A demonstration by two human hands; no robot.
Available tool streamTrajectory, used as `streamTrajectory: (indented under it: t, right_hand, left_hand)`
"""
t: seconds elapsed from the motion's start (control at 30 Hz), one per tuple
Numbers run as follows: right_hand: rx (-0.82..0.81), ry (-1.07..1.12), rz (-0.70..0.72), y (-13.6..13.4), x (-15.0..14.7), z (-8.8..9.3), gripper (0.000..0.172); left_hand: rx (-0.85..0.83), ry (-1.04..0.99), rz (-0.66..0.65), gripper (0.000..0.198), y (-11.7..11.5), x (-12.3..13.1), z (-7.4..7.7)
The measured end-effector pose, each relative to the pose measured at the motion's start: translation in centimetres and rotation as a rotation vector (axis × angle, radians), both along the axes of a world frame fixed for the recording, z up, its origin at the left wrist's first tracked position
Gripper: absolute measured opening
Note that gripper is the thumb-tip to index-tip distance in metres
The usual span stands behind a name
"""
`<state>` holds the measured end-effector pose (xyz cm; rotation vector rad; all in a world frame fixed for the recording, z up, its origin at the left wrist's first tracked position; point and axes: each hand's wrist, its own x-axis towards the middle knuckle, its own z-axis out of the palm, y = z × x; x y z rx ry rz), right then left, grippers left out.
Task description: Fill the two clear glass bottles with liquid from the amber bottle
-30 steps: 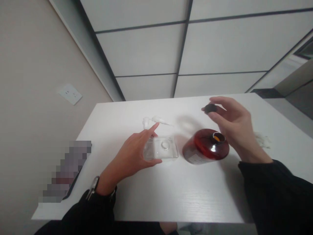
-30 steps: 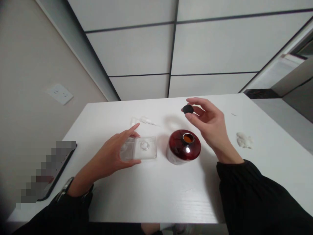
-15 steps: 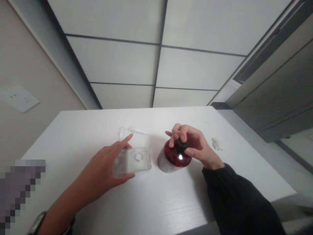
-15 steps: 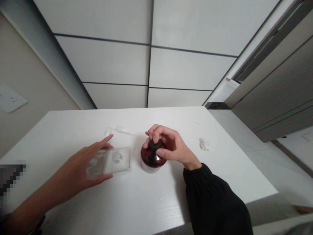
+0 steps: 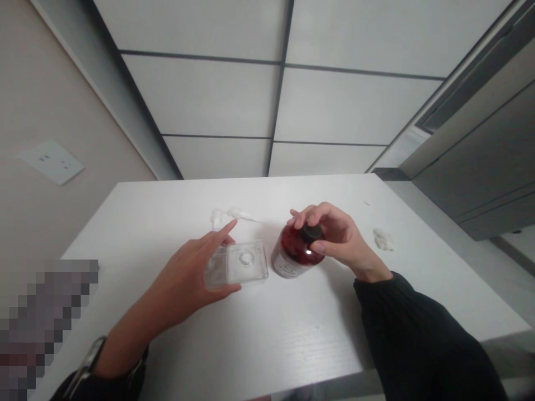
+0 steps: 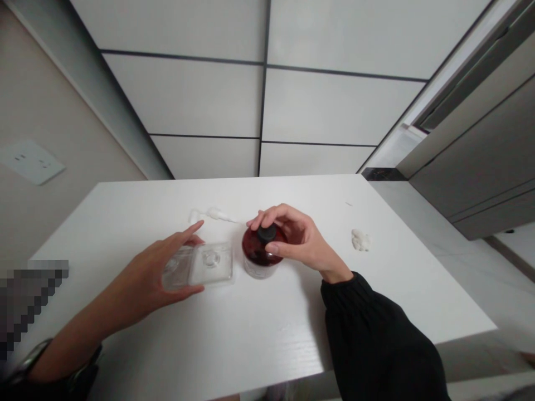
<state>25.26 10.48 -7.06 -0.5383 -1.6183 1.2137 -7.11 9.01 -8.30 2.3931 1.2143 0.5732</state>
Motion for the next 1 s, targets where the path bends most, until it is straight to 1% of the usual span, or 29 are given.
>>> streamTrajectory:
  t: [0.1, 0.2, 0.27, 0.33, 0.4, 0.47, 0.57, 0.6, 0.67, 0.73, 0.8, 0.9, 1.0]
  right_hand:
    - [-0.055, -0.015, 0.026, 0.0, 0.1, 0.1, 0.038]
    - [-0.108, -0.016, 0.003, 0.0, 0.1, 0.1, 0.043]
    - [-0.104, -0.046, -0.019, 0.1, 0.1, 0.0, 0.046]
    - [-0.09, -0.05, -0.022, 0.1, 0.0, 0.0, 0.04]
    - [-0.109, -0.002, -0.002, 0.1, 0.0, 0.0, 0.033]
    - [-0.132, 0.022, 0.012, 0.0, 0.0, 0.2, 0.034]
    - [-0.081, -0.095, 0.01, -0.1, 0.0, 0.4, 0.034]
    - [-0.067, -0.124, 0.009, -0.2, 0.0, 0.5, 0.032]
    - [-0.081, -0.1, 0.01, -0.3, 0.0, 0.6, 0.026]
    - [-0.113, -0.055, 0.012, -0.4, -0.1, 0.6, 0.032]
    - [-0.111, -0.095, 0.012, -0.5, -0.1, 0.8, 0.036]
    - [-0.088, -0.189, 0.023, -0.6, 0.1, 0.8, 0.029]
    - [-0.101, -0.168, 0.021, -0.6, 0.4, 0.5, 0.026]
  left_hand:
    - [0.002, -0.004, 0.003, 0.098, 0.0, 0.0, 0.1]
    - [-0.004, 0.003, 0.003, 0.098, -0.1, 0.1, 0.3]
    - [-0.013, 0.009, 0.006, 0.099, -0.1, 0.2, 0.4]
    - [-0.03, 0.018, 0.014, 0.098, -0.2, 0.2, 0.6]
    - [-0.049, 0.027, 0.022, 0.097, -0.2, 0.3, 0.7]
    - [-0.058, 0.03, 0.032, 0.097, -0.2, 0.5, 0.9]
    - [-0.056, 0.035, 0.034, 0.096, -0.3, 0.7, 1.2]
    - [-0.054, 0.038, 0.032, 0.096, -0.3, 0.7, 1.3]
    - [-0.053, 0.044, 0.028, 0.096, -0.4, 0.8, 1.3]
    - [-0.061, 0.044, 0.029, 0.096, -0.4, 0.9, 1.4]
    - [-0.073, 0.039, 0.032, 0.098, -0.4, 0.9, 1.3]
    - [-0.08, 0.028, 0.028, 0.1, -0.4, 0.8, 1.3]
    - [-0.071, 0.023, 0.017, 0.099, -0.4, 0.8, 1.3]
